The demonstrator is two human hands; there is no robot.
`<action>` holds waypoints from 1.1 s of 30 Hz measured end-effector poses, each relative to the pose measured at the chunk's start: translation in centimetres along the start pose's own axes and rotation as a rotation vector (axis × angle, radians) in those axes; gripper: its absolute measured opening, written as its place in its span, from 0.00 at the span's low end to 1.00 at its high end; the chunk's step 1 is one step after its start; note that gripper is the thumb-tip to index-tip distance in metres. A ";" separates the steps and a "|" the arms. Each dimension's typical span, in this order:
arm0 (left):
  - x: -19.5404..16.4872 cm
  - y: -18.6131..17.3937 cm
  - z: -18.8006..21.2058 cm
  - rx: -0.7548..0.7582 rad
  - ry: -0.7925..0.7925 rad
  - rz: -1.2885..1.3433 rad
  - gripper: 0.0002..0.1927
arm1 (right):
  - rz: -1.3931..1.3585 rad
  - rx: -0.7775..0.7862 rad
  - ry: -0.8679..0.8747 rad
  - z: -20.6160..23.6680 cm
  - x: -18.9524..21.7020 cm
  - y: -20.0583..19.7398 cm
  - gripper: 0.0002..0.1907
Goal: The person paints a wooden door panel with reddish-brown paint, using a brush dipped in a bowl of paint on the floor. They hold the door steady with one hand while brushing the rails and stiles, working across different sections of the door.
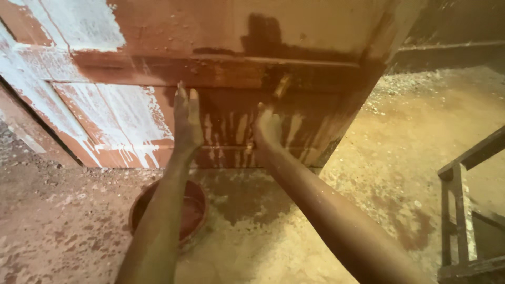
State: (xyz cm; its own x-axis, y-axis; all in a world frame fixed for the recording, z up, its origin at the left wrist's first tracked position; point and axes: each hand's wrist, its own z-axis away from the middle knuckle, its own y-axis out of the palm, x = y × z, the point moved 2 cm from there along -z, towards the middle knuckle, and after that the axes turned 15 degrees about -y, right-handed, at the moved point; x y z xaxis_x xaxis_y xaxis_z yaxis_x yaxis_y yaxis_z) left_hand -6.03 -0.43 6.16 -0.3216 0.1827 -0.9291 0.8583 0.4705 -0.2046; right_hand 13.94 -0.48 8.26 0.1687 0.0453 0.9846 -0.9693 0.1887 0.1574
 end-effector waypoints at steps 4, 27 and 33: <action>0.2 -0.1 -0.1 -0.094 -0.031 0.126 0.39 | 0.138 0.033 -0.096 0.6 -0.9 3.1 0.30; 4.6 -13.6 2.8 -0.058 -0.279 0.141 0.38 | 0.042 0.218 -0.114 8.6 -2.4 17.3 0.22; 4.5 -14.0 1.8 -0.081 -0.225 0.067 0.39 | 0.011 0.168 -0.092 9.0 -4.6 18.0 0.28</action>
State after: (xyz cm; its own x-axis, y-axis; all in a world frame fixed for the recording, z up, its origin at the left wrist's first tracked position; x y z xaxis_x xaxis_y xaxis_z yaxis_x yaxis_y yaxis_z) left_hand -18.82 -7.78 4.25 -0.1599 0.0230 -0.9869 0.8372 0.5328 -0.1233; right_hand -5.88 -6.08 7.21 0.1483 -0.0453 0.9879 -0.9885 0.0219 0.1494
